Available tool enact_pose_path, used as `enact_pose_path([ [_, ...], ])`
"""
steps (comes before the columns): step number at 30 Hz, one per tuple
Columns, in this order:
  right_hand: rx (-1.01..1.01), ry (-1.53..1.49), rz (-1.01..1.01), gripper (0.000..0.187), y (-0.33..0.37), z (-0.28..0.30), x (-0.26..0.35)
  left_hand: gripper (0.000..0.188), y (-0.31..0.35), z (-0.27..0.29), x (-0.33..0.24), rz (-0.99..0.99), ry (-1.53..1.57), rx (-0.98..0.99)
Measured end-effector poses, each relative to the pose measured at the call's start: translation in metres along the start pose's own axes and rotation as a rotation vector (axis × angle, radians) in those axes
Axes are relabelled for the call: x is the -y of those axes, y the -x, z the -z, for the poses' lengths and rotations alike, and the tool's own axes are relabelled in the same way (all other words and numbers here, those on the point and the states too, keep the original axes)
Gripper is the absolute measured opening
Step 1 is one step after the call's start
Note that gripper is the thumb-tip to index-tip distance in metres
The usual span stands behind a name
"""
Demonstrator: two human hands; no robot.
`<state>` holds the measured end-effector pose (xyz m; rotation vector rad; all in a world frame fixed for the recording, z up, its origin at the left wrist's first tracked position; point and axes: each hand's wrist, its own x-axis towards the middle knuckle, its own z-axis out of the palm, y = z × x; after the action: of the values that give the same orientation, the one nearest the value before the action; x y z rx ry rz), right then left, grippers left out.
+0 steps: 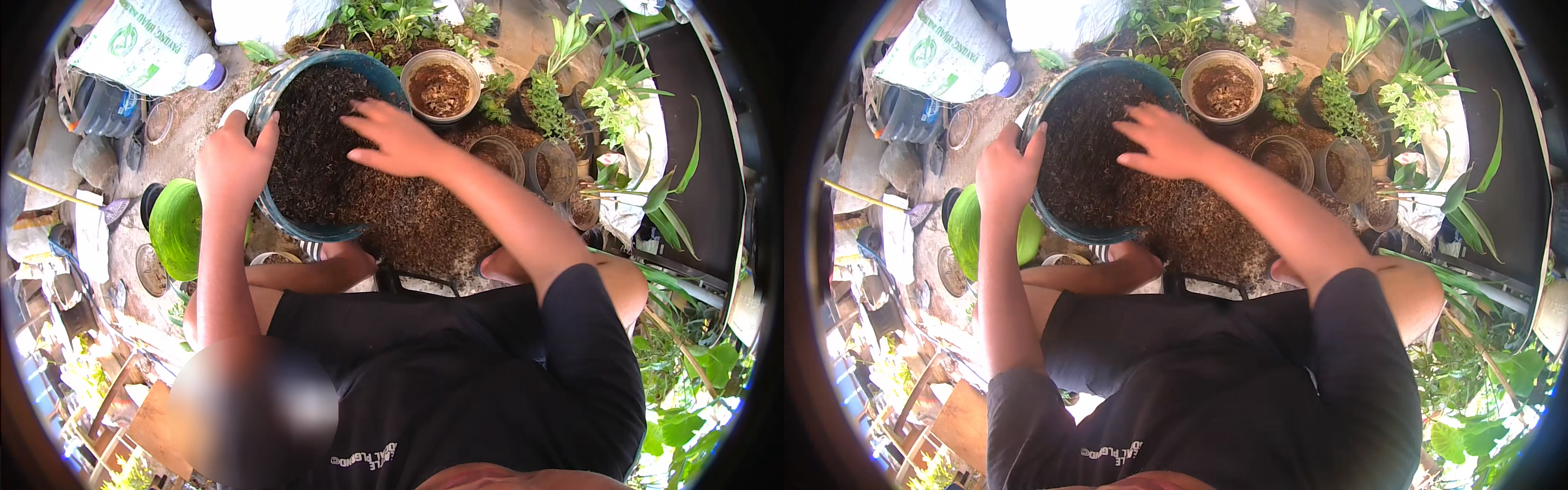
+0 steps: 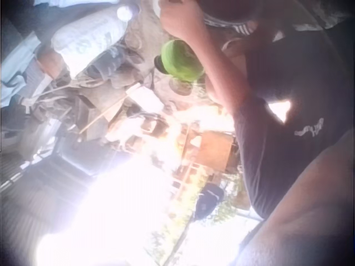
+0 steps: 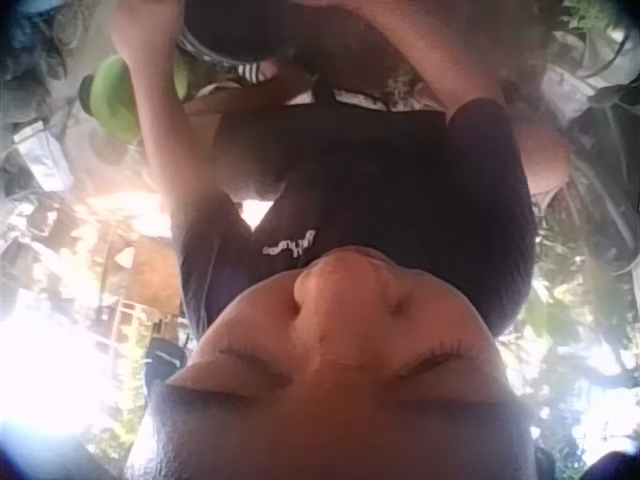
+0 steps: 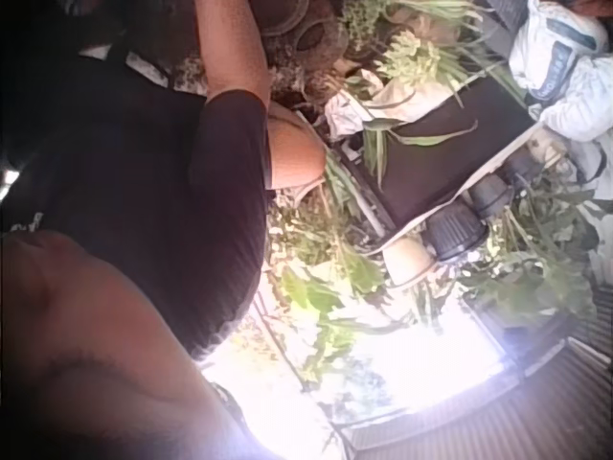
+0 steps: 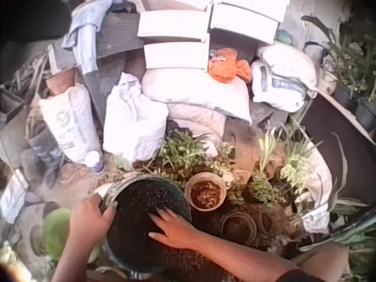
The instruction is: The person sits on the ground and repots a small plant by hand. They place the plant into a pot, add soil from a bucket, and pat the soil down around the base of the plant.
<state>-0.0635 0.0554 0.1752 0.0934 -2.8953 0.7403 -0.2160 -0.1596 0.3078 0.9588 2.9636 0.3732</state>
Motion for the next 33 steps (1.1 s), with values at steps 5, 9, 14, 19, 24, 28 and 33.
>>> enact_pose_path([
  [5, 0.03, -0.002, -0.071, 0.072, 0.031, -0.073, 0.059, 0.053, 0.004, 0.003, 0.007, 0.032, -0.014, 0.001],
  [9, 0.099, -0.01, 0.104, 0.055, 0.065, -0.052, 0.049, 0.052, 0.013, 0.004, 0.009, 0.02, 0.008, 0.022],
  [14, 0.47, 0.046, 0.196, 0.044, 0.092, -0.001, 0.017, 0.053, 0.014, 0.001, 0.002, -0.029, 0.025, 0.052],
  [19, 0.162, 0.056, 0.268, 0.046, 0.048, 0.031, 0.022, 0.054, 0.015, 0.002, 0.006, -0.023, 0.021, 0.05],
  [24, 0.112, -0.04, 0.397, 0.062, 0.002, -0.039, 0.079, 0.053, 0.01, 0.007, 0.006, 0.003, 0.02, 0.002],
  [28, 0.082, -0.064, 0.368, 0.06, 0.03, -0.081, 0.069, 0.054, 0.009, 0.012, 0.018, 0.029, 0.032, 0.005],
  [33, 0.241, -0.014, 0.357, 0.05, 0.058, -0.026, 0.042, 0.054, 0.014, 0.009, 0.026, 0.076, 0.074, 0.017],
])
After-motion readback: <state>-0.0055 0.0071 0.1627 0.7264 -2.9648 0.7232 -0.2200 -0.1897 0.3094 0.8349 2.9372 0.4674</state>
